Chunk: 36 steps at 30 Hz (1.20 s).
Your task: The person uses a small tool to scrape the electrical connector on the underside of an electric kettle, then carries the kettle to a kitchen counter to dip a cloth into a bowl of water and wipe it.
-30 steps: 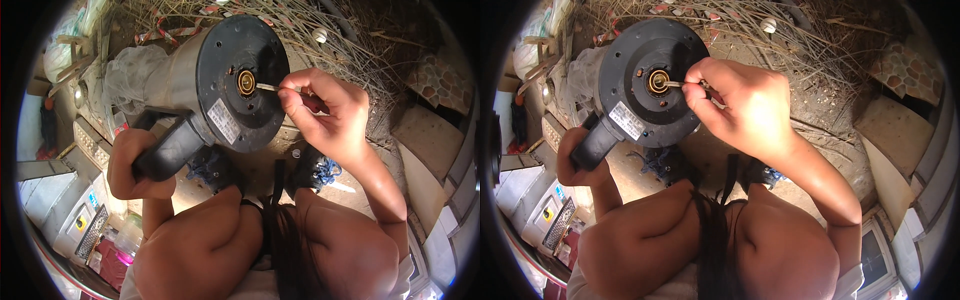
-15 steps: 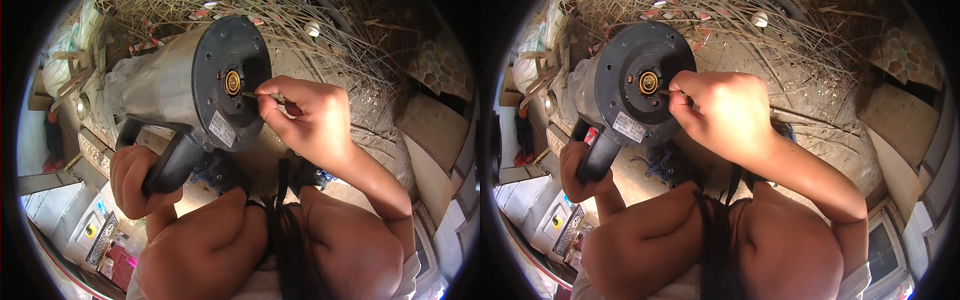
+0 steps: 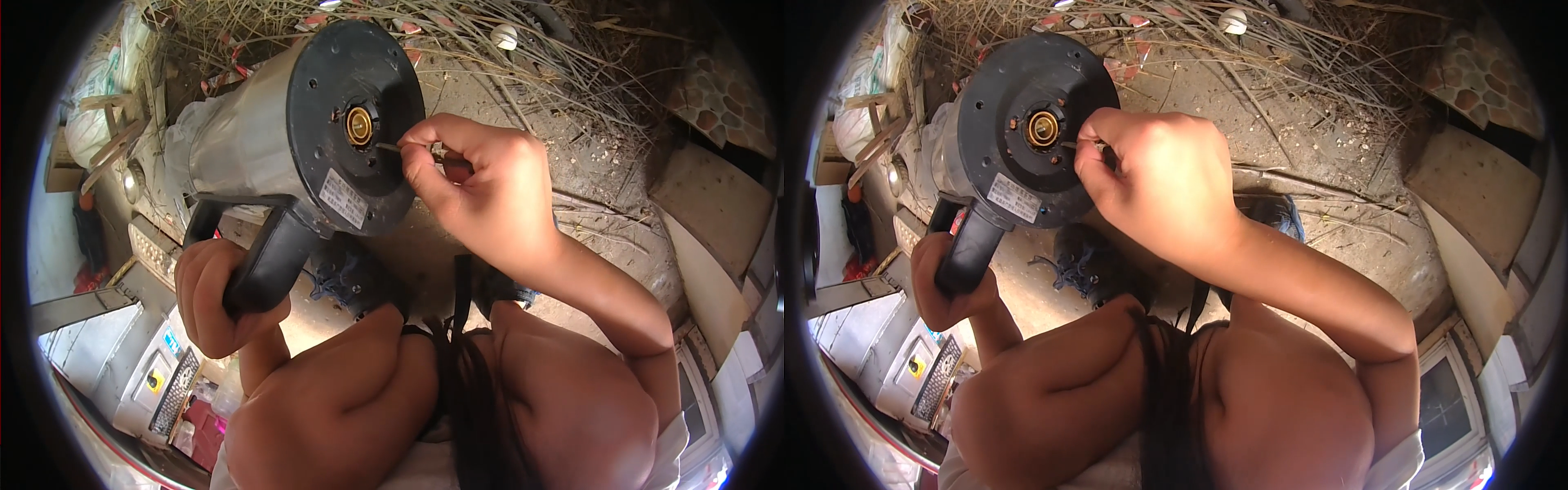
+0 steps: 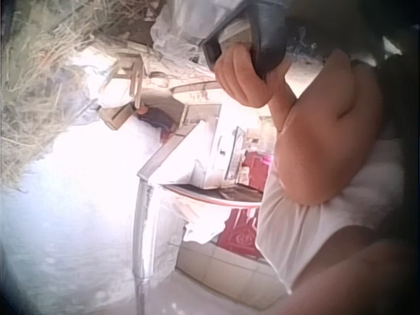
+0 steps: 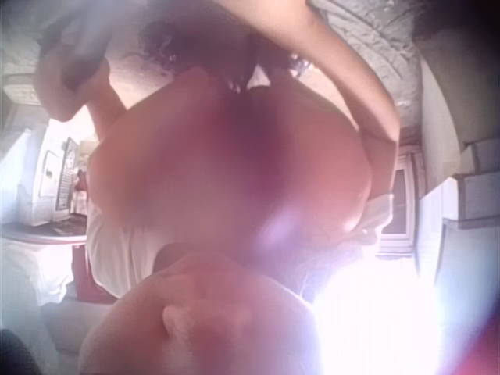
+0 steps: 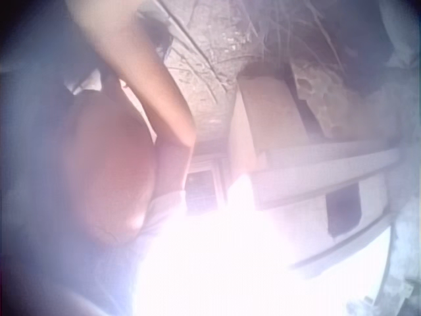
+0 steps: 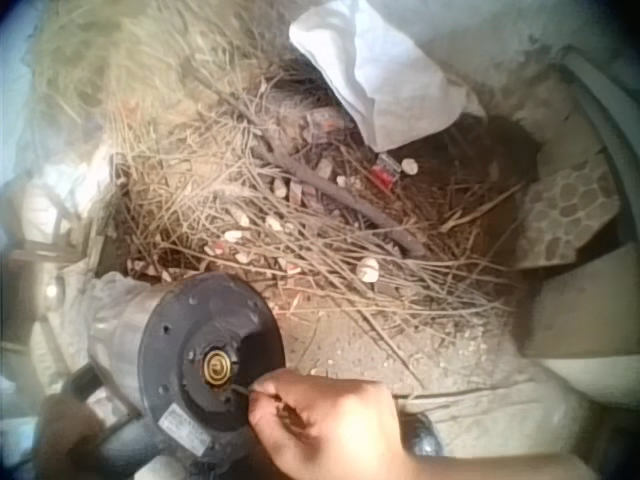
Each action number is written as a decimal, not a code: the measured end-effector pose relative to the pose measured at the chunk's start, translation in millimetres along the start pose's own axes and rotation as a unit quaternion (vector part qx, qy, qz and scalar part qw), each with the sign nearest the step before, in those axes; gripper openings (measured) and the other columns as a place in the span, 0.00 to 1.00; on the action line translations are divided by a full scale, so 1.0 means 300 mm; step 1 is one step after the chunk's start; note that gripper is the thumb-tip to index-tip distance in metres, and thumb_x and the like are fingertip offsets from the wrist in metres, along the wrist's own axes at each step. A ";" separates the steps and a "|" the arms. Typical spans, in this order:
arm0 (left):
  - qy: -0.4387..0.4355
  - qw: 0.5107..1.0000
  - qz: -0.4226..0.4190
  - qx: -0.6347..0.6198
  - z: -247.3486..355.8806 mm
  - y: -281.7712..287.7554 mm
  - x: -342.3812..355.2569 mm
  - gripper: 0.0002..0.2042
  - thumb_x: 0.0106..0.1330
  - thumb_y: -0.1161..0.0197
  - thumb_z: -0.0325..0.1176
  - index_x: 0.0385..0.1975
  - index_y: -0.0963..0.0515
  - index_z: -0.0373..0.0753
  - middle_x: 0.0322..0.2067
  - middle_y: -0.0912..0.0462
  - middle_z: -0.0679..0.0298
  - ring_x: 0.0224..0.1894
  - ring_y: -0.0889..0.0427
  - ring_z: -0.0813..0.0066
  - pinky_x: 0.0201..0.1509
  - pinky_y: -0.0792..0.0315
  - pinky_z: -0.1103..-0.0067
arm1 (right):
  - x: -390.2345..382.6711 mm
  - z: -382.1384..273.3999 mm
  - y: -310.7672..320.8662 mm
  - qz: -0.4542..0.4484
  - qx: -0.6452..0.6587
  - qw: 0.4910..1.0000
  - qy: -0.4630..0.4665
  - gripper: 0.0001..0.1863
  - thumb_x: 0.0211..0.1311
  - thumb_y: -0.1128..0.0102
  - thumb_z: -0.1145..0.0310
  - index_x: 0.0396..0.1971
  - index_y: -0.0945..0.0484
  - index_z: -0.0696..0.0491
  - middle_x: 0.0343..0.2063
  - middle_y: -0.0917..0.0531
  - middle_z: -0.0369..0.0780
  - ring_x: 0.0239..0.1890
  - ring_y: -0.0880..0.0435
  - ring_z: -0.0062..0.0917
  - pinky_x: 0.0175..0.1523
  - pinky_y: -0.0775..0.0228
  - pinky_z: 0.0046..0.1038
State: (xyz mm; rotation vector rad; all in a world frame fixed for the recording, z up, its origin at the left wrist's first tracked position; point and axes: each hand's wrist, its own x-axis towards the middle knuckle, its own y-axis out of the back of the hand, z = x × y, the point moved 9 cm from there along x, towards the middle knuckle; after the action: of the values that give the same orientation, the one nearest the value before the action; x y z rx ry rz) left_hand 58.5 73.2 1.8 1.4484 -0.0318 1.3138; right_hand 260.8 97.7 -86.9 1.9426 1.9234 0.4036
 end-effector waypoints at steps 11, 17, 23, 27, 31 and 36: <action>-0.030 0.999 -0.024 -0.015 0.022 -0.013 0.040 0.21 0.60 0.52 0.41 0.23 0.30 0.23 0.16 0.27 0.50 0.18 0.27 0.61 0.22 0.32 0.75 | 0.010 0.017 0.004 0.020 0.012 1.000 -0.009 0.05 0.54 0.40 0.73 0.28 0.20 0.58 0.19 0.18 0.38 0.20 0.21 0.12 0.26 0.29 0.14; -0.020 0.999 -0.023 -0.031 0.006 -0.009 0.023 0.20 0.60 0.52 0.41 0.23 0.29 0.23 0.16 0.27 0.51 0.18 0.27 0.62 0.22 0.32 0.76 | 0.004 0.021 0.019 0.087 0.004 0.996 0.028 0.02 0.48 0.40 0.68 0.22 0.22 0.50 0.14 0.23 0.38 0.16 0.23 0.31 0.21 0.33 0.29; -0.005 0.999 -0.012 -0.034 0.001 0.003 0.022 0.18 0.58 0.52 0.38 0.23 0.29 0.23 0.16 0.27 0.51 0.18 0.27 0.62 0.23 0.32 0.76 | 0.012 -0.009 0.016 0.088 -0.013 0.994 0.069 0.03 0.48 0.41 0.69 0.20 0.24 0.50 0.16 0.23 0.39 0.18 0.22 0.32 0.21 0.32 0.30; 0.003 0.999 -0.010 -0.036 -0.001 0.000 0.018 0.17 0.57 0.51 0.37 0.23 0.29 0.24 0.17 0.27 0.52 0.19 0.27 0.63 0.23 0.32 0.76 | 0.015 -0.037 -0.020 0.020 -0.045 0.997 0.057 0.04 0.51 0.39 0.73 0.28 0.20 0.56 0.20 0.18 0.39 0.19 0.19 0.17 0.25 0.29 0.16; 0.007 0.999 -0.008 -0.034 -0.002 0.005 0.027 0.15 0.56 0.50 0.35 0.23 0.29 0.24 0.17 0.27 0.52 0.19 0.27 0.63 0.23 0.32 0.77 | 0.019 -0.035 -0.013 0.063 0.018 0.996 0.064 0.04 0.47 0.42 0.69 0.19 0.25 0.51 0.14 0.23 0.40 0.18 0.22 0.35 0.21 0.32 0.31; 0.017 0.999 -0.009 -0.033 -0.009 0.005 0.021 0.14 0.55 0.50 0.33 0.23 0.28 0.24 0.17 0.26 0.53 0.19 0.27 0.64 0.24 0.32 0.77 | 0.003 -0.018 -0.029 0.041 -0.021 0.998 0.042 0.04 0.48 0.42 0.70 0.19 0.26 0.52 0.14 0.24 0.41 0.18 0.23 0.35 0.22 0.32 0.31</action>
State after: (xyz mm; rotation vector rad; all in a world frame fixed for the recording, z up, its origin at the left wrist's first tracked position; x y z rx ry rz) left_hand 58.3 78.3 6.5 1.3677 -0.0389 1.3109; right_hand 250.7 98.8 -86.0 2.0113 1.8750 0.5523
